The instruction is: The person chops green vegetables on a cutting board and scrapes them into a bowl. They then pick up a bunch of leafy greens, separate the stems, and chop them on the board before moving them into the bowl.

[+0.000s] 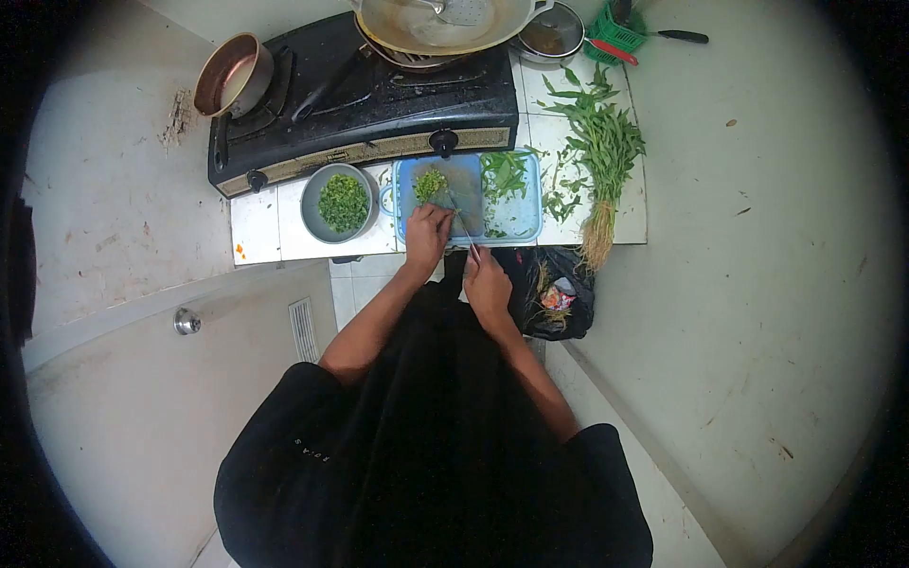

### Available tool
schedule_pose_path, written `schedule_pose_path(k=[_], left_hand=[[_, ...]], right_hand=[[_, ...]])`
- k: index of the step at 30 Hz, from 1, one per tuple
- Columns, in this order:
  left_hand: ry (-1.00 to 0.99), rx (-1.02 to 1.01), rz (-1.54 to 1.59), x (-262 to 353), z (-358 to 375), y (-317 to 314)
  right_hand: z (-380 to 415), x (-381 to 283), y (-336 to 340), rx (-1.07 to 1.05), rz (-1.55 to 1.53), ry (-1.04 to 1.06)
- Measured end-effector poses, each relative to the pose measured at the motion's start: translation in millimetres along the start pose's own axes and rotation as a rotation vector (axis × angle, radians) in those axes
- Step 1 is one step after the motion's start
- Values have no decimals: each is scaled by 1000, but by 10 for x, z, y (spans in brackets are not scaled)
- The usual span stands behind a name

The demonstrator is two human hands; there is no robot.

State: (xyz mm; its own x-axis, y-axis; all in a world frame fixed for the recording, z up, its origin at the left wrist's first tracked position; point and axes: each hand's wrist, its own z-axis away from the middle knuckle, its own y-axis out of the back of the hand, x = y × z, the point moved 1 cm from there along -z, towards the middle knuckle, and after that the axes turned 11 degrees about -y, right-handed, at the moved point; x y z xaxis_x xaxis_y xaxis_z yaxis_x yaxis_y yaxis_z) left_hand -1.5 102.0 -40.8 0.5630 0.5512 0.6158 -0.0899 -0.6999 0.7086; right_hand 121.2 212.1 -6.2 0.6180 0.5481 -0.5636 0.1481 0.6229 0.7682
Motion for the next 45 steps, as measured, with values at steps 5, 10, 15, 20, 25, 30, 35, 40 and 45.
schedule_pose_path(k=[5, 10, 15, 20, 25, 30, 35, 40, 45], left_hand=[[33, 34, 62, -18, -13, 4], [-2, 92, 99, -31, 2, -3], [6, 100, 93, -7, 1, 16], [-29, 100, 96, 39, -19, 63], [-40, 61, 102, 39, -29, 93], [-43, 56, 101, 56, -49, 114], [-25, 51, 106, 30, -44, 77], [-3, -15, 80, -16, -46, 67], [16, -47, 82, -18, -58, 74]], right_hand=[[154, 151, 29, -24, -40, -36], [-26, 56, -52, 2, -65, -9], [7, 52, 33, -47, -215, 16], [39, 102, 53, -79, -178, -8], [43, 60, 85, -70, -237, 13], [43, 62, 107, -102, -226, 3], [27, 72, 84, -104, -226, 9], [8, 28, 71, -77, -151, 20], [-170, -81, -12, -79, 86, -15]])
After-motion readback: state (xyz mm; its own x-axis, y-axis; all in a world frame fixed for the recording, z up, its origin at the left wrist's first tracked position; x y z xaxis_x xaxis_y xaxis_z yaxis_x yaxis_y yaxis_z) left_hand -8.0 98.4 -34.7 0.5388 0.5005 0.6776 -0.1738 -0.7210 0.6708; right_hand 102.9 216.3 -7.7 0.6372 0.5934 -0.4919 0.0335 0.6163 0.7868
